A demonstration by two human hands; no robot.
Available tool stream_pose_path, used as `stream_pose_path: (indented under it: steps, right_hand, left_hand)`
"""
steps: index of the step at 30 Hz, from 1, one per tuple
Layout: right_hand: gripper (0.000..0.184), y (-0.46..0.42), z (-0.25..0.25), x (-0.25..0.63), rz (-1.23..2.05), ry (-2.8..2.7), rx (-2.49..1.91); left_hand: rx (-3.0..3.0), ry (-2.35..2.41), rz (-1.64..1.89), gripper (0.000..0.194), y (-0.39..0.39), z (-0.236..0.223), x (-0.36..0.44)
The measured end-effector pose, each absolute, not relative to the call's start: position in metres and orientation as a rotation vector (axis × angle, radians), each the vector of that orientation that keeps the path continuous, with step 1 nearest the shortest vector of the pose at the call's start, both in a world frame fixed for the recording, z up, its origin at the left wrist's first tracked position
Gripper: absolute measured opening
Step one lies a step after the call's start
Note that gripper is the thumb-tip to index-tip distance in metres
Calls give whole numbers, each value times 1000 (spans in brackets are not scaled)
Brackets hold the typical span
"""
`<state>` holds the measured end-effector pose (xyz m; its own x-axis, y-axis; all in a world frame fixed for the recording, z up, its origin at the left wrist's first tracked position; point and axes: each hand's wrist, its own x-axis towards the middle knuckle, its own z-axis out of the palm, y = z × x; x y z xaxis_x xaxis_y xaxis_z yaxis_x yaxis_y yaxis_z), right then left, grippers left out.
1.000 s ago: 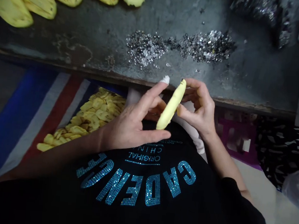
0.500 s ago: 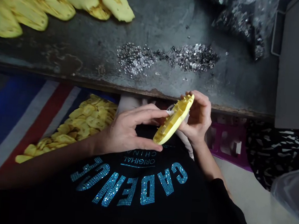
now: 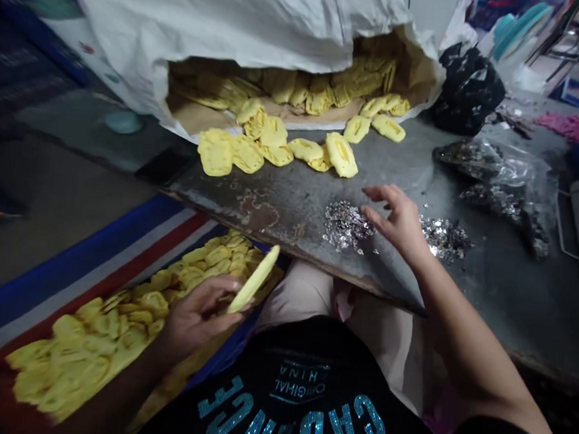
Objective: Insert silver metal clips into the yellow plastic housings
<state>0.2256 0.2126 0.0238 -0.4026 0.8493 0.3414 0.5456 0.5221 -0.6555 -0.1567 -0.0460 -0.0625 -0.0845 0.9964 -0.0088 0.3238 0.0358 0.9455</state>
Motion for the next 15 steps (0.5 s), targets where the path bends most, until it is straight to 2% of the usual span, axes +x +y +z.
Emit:
stream_pose_path:
  steps: [2, 5, 7, 11, 15]
  right_hand:
    - [51, 265, 27, 199, 487, -2166, -1439]
    - [85, 321, 20, 152, 471, -2164, -1636]
    - [97, 341, 14, 128, 480, -2135, -1742]
    - [100, 348, 16, 117, 542, -2092, -1785]
    - [102, 309, 33, 143, 647, -2064, -1637]
  left_hand:
    - [1393, 1771, 1053, 31, -59, -78, -195]
    - [1370, 2066, 1012, 39, -67, -100, -229]
    - [1379, 2157, 1000, 45, -65, -107, -233]
    - [1521, 2024, 1076, 35, -47, -98, -208]
    - [1673, 1731, 1188, 26, -8, -70, -154]
